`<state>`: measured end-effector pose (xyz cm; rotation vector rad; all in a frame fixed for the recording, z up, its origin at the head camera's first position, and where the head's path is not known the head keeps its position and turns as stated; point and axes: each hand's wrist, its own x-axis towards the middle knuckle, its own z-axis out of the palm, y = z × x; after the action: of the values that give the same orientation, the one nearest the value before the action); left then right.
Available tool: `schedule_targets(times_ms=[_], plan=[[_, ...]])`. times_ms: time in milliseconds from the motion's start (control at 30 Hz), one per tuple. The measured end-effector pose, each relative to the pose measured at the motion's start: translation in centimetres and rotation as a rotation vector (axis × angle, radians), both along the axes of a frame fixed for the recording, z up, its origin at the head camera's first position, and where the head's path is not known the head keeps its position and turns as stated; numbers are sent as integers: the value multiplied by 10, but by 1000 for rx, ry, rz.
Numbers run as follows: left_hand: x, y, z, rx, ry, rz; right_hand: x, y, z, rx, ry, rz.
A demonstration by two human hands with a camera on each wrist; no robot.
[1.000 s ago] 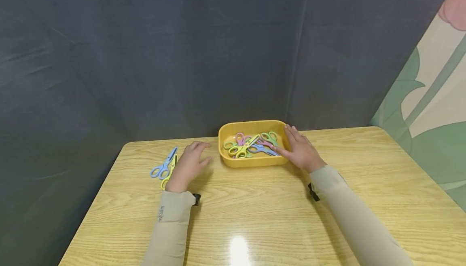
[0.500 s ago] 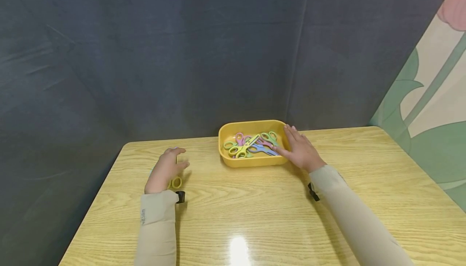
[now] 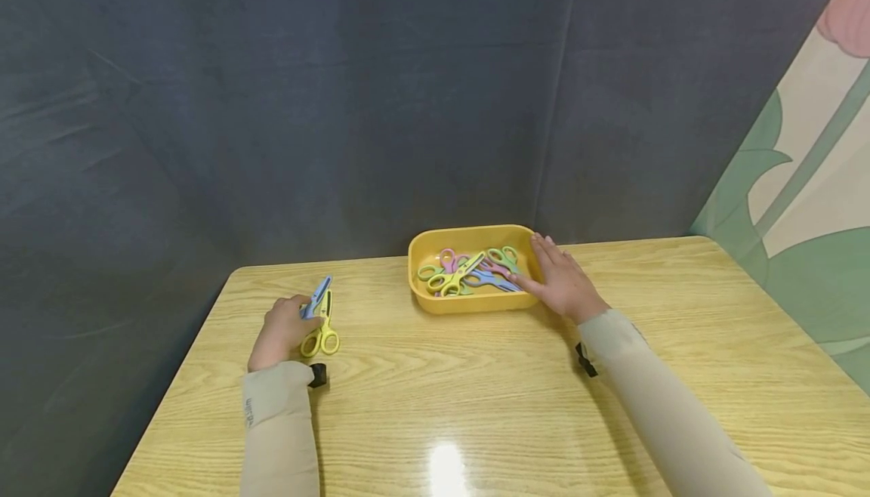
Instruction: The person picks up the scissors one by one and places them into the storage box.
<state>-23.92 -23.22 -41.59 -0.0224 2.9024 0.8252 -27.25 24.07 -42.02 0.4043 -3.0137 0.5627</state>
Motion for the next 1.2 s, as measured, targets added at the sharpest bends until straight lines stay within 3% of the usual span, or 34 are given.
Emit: schedule_targets(times_ms=[400,633,1200], plan=[[-5,-1,-3,-34,8,39,-3,0,0,-2,7,1],[-6,-5,-5,-101,23,45,-4,0,2,-11,13,8],[0,-8,-12,-84,41,86,-2,2,-4,-11,17,7]])
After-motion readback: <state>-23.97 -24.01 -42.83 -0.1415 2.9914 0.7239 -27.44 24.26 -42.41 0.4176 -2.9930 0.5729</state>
